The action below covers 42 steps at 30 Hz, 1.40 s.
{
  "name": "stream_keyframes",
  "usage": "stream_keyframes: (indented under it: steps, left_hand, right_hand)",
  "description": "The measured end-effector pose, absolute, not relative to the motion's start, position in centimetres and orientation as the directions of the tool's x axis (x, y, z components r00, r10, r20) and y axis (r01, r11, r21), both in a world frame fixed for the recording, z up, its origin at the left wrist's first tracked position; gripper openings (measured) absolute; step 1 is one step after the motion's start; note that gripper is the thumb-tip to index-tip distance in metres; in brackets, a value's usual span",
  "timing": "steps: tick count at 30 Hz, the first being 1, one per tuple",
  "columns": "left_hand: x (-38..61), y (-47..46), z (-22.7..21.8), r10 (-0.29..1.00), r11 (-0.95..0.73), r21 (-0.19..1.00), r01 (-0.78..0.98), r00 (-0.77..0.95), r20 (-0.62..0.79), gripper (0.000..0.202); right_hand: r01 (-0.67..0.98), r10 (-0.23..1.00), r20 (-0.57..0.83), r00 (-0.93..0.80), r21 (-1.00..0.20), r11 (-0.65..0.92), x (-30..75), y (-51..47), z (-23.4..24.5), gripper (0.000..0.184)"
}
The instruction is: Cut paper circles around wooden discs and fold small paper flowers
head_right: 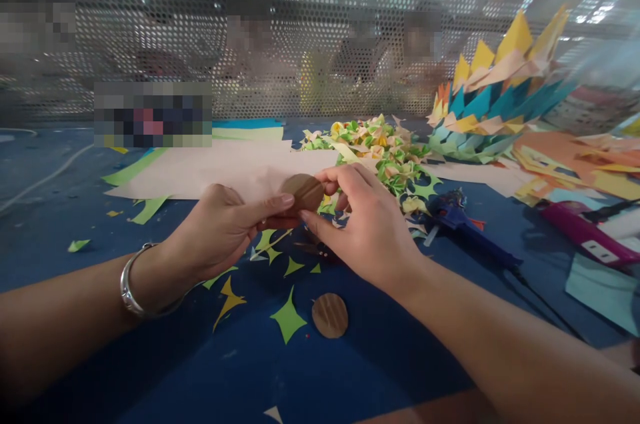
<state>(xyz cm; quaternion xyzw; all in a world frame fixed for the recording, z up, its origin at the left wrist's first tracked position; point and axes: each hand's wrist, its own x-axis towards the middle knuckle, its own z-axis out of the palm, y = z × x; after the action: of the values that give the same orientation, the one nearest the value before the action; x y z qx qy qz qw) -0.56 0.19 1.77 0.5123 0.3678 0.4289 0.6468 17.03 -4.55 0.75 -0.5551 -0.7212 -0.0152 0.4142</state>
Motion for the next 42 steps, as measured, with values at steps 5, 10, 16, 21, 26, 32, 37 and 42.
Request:
stream_keyframes:
  steps: [5,10,16,21,26,32,37,42]
  left_hand:
    - [-0.6,0.6,1.7,0.957,0.063,0.990,-0.125,0.290,-0.025,0.019]
    - [-0.6,1.8,1.1,0.980,0.005,0.987,-0.158,0.197,0.027,0.014]
    - [-0.8,2.9,0.6,0.989,0.015,0.991,-0.134,0.147,0.005,0.015]
    - [-0.9,2.8,0.6,0.984,0.029,0.981,-0.190,0.178,0.006,0.011]
    - [-0.9,2.7,0.7,0.977,0.044,0.972,-0.231,0.214,0.007,0.007]
    - [-1.0,2.7,0.8,0.967,0.076,0.969,-0.236,0.255,-0.013,0.006]
    - [-1.0,2.7,0.5,0.962,0.110,0.954,-0.280,0.270,-0.032,0.011]
    - [-1.1,2.8,0.5,0.962,0.121,0.947,-0.298,0.272,-0.037,0.013]
  right_hand:
    - [0.705,0.846,0.532,0.042,-0.615,0.352,17.4,-4.3,0.7,0.027]
    - [0.739,0.874,0.483,0.048,-0.606,0.294,18.3,-4.0,1.4,0.013]
    - [0.856,0.972,0.212,-0.103,-0.479,0.195,20.3,-3.6,1.8,0.019]
    - [0.852,0.964,-0.023,-0.265,-0.474,0.222,20.8,-4.0,2.1,0.026]
    - [0.871,0.929,-0.072,-0.364,-0.380,0.312,19.9,-4.7,2.1,0.018]
    - [0.892,0.926,0.016,-0.376,-0.265,0.367,19.3,-5.3,2.0,0.005]
    - [0.899,0.922,0.075,-0.379,-0.207,0.386,19.2,-5.2,2.1,0.009]
    - [0.842,0.960,0.071,-0.272,-0.466,0.273,19.4,-4.9,2.2,0.012]
